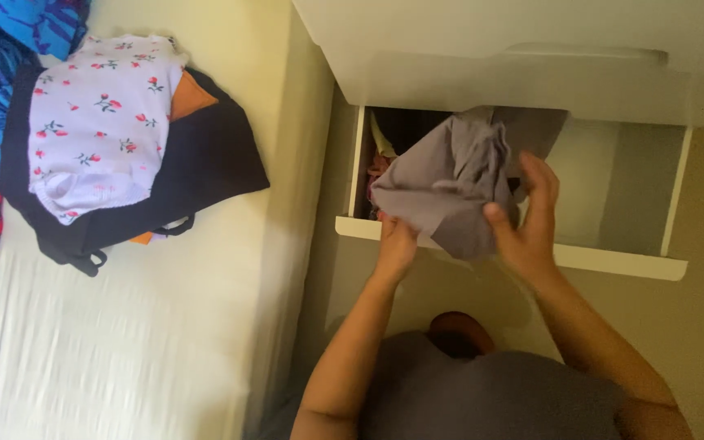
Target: The person opens a white drawer next to a bed and removes folded clothes one by one, placing them on the bed. Items include shirts, shorts, and underwear in various colors. The drawer is emptied by the end of the clip.
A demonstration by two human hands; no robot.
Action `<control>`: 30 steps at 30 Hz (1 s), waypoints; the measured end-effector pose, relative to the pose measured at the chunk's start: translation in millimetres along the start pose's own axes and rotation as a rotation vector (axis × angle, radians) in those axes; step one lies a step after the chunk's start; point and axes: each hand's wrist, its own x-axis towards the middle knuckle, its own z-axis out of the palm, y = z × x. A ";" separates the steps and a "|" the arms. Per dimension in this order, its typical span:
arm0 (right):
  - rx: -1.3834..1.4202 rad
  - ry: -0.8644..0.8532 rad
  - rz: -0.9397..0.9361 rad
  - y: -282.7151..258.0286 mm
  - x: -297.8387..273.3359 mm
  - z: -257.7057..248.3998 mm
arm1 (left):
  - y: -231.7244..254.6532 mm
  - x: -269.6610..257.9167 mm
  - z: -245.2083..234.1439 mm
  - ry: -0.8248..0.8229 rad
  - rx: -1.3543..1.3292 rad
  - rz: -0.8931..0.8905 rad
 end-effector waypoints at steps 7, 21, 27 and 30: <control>0.520 -0.247 0.464 17.4 -12.3 -1.5 | 44.9 -15.3 24.6 -0.036 -0.156 -0.075; 0.625 -0.127 0.482 28.1 -23.3 1.5 | 71.2 -36.0 21.7 -0.046 0.224 0.003; 0.771 -0.218 1.030 -39.7 5.3 3.8 | 71.5 -22.6 7.0 -0.130 0.131 0.142; 0.945 -0.378 1.001 -27.7 1.3 11.4 | 136.9 -36.0 30.2 -0.203 0.156 0.242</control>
